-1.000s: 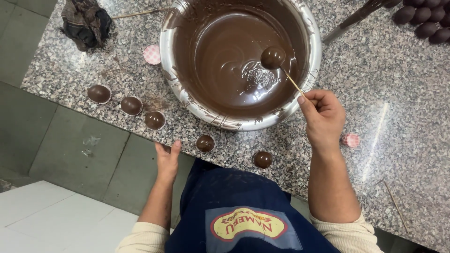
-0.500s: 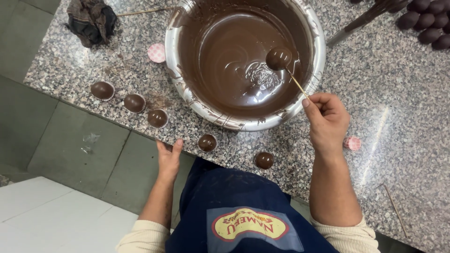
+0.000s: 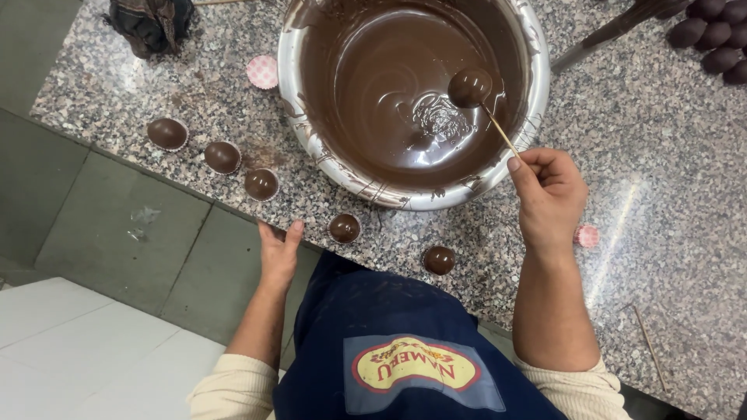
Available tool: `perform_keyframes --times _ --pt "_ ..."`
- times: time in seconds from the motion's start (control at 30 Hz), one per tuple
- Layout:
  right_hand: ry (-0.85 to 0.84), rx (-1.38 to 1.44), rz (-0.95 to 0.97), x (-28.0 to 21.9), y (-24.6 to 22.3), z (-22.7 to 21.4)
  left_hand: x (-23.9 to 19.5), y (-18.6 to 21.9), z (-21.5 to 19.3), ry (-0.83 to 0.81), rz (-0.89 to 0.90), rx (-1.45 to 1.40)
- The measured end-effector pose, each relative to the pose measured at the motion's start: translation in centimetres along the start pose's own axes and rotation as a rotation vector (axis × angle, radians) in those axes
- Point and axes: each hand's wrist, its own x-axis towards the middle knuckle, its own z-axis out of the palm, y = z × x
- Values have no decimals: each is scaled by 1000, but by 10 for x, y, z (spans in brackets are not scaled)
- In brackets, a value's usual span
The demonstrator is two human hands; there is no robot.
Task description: Dipping spherical truffles into a bowl of melted chocolate using a wooden skewer.
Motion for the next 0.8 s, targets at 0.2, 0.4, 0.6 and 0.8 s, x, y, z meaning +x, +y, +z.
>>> perform_keyframes --times 0.2,0.4,0.6,0.8 --pt "-31 15 0 0 6 -7 2 -9 1 -16 43 -37" --pt "-28 27 -32 3 20 -14 9 -43 -16 27 63 19" --pt "-6 2 -70 2 13 -16 12 -31 -37 -91 72 -53" --pt "15 -73 -54 1 8 -15 18 11 -111 -44 -213 737"
